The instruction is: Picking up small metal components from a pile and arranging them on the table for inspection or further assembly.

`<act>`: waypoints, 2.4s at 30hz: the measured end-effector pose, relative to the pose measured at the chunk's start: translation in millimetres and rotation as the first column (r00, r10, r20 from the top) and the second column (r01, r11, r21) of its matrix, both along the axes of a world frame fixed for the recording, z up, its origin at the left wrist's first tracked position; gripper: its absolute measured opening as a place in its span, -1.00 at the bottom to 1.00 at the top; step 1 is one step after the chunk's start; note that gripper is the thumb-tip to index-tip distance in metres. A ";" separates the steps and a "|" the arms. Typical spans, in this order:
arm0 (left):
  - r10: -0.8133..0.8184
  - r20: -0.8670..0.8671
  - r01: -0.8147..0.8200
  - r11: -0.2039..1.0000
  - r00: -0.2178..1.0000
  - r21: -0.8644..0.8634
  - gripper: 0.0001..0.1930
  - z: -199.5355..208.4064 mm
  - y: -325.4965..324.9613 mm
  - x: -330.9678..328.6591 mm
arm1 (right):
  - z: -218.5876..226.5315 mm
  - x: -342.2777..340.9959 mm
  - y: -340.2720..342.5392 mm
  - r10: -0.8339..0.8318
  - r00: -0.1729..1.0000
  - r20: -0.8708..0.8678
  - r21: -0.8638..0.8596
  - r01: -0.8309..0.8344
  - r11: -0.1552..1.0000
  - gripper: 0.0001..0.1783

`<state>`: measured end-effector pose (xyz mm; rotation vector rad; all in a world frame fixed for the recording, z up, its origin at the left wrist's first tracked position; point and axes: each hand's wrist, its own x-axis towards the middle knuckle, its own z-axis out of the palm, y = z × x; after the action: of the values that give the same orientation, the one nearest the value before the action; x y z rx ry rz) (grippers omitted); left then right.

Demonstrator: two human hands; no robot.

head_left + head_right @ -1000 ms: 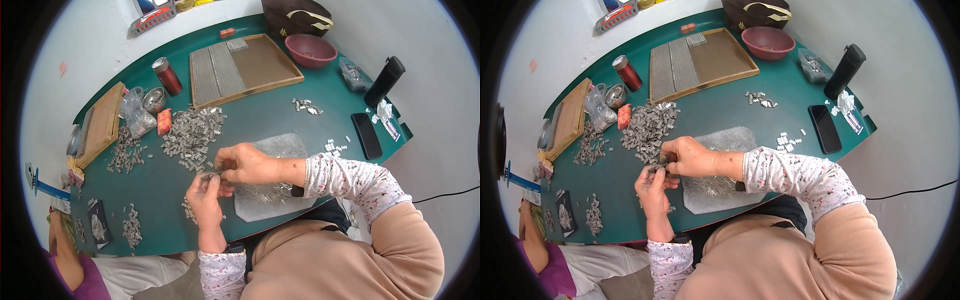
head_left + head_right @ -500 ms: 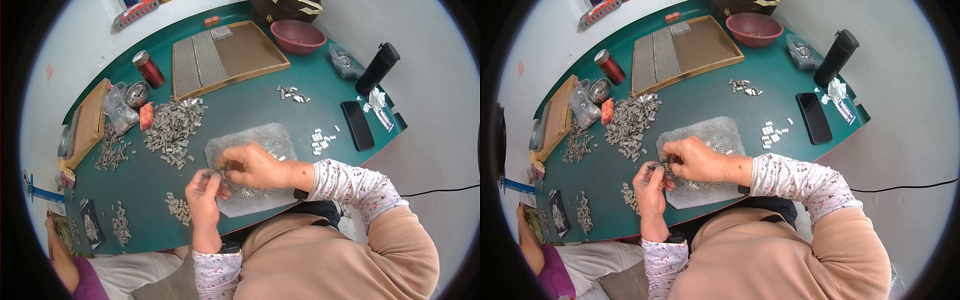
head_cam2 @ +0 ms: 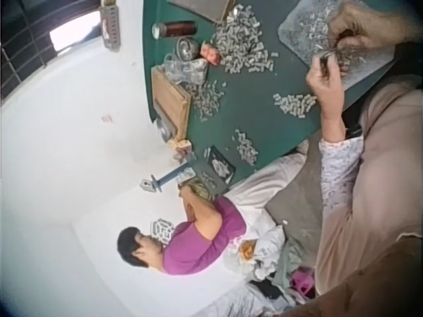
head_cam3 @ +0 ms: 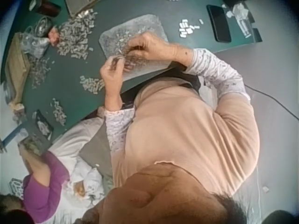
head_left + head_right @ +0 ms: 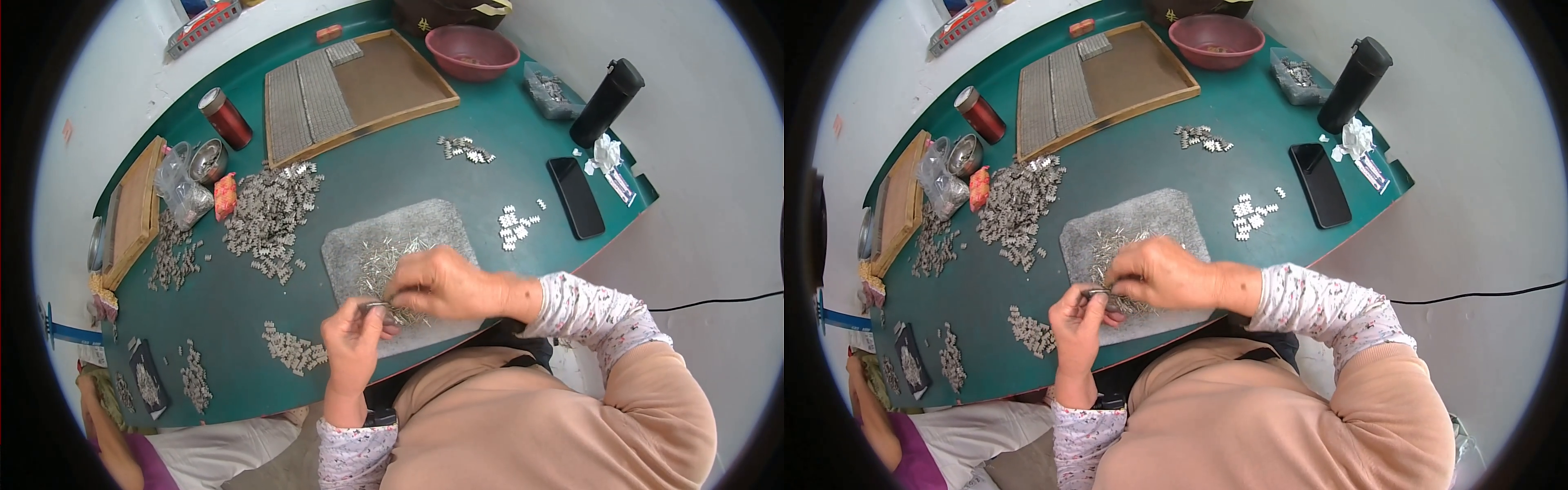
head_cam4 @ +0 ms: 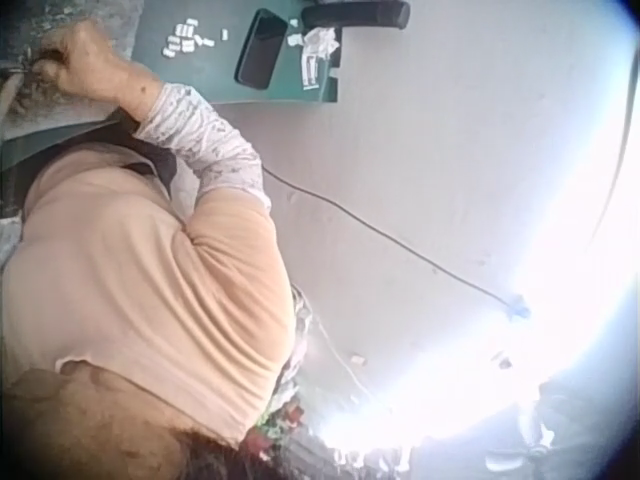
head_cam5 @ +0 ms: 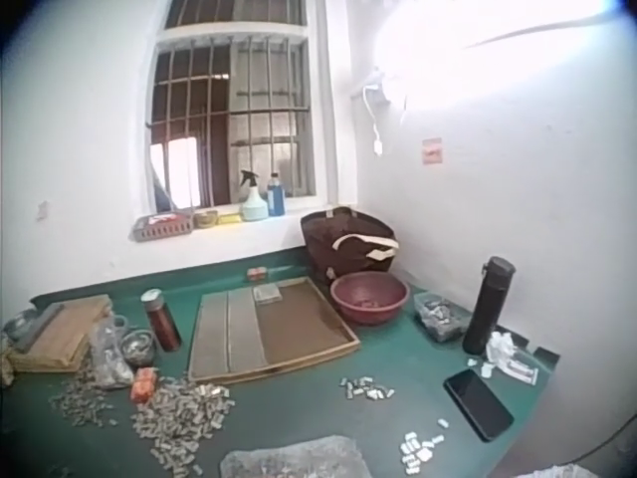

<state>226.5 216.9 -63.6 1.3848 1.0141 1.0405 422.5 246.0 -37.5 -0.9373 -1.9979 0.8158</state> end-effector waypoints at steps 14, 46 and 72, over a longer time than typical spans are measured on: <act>0.315 0.267 -0.235 0.927 0.911 -0.292 -0.89 -10.8 6.9 -21.9 | -8.3 -44.4 97.1 -0.127 0.690 0.712 0.134 0.043 0.990 -0.87; 0.191 0.152 -0.194 0.981 0.970 0.003 -0.85 -1.1 12.5 6.1 | 14.2 -10.3 36.4 0.259 0.966 -0.019 -0.103 -0.259 0.960 -0.85; 0.193 -0.391 0.031 0.867 0.900 0.498 -0.96 12.2 7.7 2.8 | 11.0 -8.0 14.4 0.227 0.954 0.195 0.241 -0.271 0.932 -0.79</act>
<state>229.3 224.6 -51.4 2.0796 1.1803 1.1337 414.5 260.4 -26.5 -0.6187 -2.3359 0.5979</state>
